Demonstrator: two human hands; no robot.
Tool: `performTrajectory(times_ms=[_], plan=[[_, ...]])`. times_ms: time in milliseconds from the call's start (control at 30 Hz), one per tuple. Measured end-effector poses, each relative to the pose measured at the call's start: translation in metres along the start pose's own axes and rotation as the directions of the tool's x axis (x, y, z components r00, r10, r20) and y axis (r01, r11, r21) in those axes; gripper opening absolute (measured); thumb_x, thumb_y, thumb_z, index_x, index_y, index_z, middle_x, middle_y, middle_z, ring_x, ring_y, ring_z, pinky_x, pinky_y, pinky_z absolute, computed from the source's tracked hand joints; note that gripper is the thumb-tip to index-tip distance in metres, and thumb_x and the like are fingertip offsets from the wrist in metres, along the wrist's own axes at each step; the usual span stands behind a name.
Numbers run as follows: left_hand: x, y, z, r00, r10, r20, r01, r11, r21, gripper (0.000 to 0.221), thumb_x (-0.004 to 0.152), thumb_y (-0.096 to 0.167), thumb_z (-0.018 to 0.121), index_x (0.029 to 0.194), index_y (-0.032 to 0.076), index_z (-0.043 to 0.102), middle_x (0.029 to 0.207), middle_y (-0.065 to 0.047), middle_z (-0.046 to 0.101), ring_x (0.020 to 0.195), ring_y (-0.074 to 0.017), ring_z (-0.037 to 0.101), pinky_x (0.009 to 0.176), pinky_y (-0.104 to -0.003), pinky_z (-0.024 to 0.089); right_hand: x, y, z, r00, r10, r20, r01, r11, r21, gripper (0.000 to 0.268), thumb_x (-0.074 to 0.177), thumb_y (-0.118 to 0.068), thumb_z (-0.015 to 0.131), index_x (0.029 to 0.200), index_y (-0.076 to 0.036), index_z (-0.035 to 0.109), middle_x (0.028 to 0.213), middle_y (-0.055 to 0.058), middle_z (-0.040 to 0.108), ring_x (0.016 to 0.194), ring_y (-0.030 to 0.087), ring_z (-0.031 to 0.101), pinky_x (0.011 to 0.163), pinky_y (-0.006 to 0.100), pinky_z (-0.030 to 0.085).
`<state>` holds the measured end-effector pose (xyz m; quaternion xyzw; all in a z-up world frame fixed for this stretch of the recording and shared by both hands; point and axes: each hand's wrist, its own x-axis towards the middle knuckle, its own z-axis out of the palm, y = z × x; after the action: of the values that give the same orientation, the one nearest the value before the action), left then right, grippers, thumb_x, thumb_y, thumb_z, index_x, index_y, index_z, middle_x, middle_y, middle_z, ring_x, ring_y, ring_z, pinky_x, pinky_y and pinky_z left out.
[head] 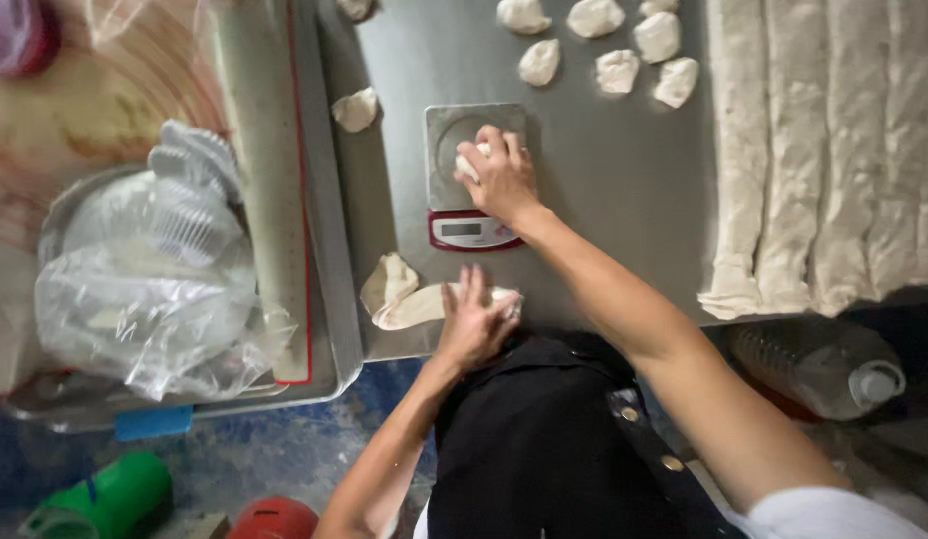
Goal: The person divides long strips of dough into smaller portions by hand, weighing each piece on a digital scale and arranging the weighed portions into rows on a metal work surface.
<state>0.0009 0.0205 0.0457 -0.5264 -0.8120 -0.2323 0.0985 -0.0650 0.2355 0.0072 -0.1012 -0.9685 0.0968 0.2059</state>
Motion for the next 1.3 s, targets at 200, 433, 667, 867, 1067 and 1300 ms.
performTrajectory(times_ms=[200,433,667,867,1067,1300], plan=[[0.045,-0.028,-0.003,0.706,-0.654,0.27,0.627,0.401,-0.667,0.022,0.106,0.016,0.059,0.12,0.002,0.07,0.107,-0.013,0.074,0.096,-0.02,0.069,0.088,-0.034,0.055,0.005,-0.001,-0.032,0.948,0.174,0.267,-0.319,0.542,0.778,0.043,0.101,-0.027,0.065,0.136,-0.005,0.055,0.124,0.018,0.067,0.107,0.029,0.069,0.09,0.038,0.055],[0.041,-0.018,-0.004,0.641,-0.631,0.437,0.721,0.3,-0.625,0.02,0.097,0.02,0.067,0.101,0.001,0.072,0.078,-0.007,0.071,0.068,-0.0157,0.064,0.067,-0.029,0.054,-0.036,-0.036,-0.145,0.827,0.135,0.546,-0.55,0.395,0.736,0.028,0.102,-0.023,0.065,0.122,-0.004,0.066,0.108,0.009,0.073,0.099,0.018,0.07,0.087,0.031,0.056],[-0.014,-0.027,0.001,0.781,-0.362,0.509,0.555,0.775,-0.302,0.031,0.09,0.022,0.075,0.116,0.007,0.068,0.107,-0.013,0.069,0.102,-0.034,0.063,0.088,-0.045,0.052,-0.043,0.031,-0.191,0.823,0.526,-0.215,-0.172,0.592,0.787,0.035,0.105,-0.031,0.059,0.131,-0.009,0.051,0.122,0.006,0.057,0.105,0.016,0.065,0.086,0.034,0.059],[-0.039,-0.028,0.014,0.894,-0.132,0.429,0.199,0.973,-0.116,0.058,0.081,0.026,0.078,0.133,0.008,0.059,0.136,-0.012,0.053,0.129,-0.034,0.048,0.104,-0.054,0.037,-0.118,0.032,-0.1,0.94,0.019,0.34,-0.197,0.844,0.498,0.041,0.075,-0.032,0.089,0.102,-0.007,0.07,0.101,0.011,0.069,0.11,0.037,0.063,0.107,0.051,0.049],[-0.042,-0.041,0.037,0.943,-0.127,0.308,0.184,0.969,-0.163,0.035,0.075,0.021,0.075,0.108,0.017,0.061,0.122,-0.008,0.06,0.125,-0.0313,0.054,0.107,-0.058,0.033,-0.166,-0.026,-0.066,0.787,0.165,0.594,-0.511,0.714,0.479,0.035,0.092,-0.02,0.076,0.125,-0.011,0.069,0.119,0.01,0.072,0.106,0.026,0.068,0.092,0.037,0.056],[-0.012,-0.007,0.004,0.719,-0.237,0.653,0.688,0.113,-0.717,0.021,0.105,0.011,0.048,0.124,0.003,0.056,0.105,-0.008,0.062,0.099,-0.0135,0.056,0.09,-0.031,0.049,-0.1,-0.047,-0.125,0.999,-0.039,0.02,0.001,0.478,0.878,0.029,0.098,-0.02,0.074,0.113,0.0,0.058,0.108,0.025,0.062,0.097,0.034,0.064,0.084,0.038,0.052]])
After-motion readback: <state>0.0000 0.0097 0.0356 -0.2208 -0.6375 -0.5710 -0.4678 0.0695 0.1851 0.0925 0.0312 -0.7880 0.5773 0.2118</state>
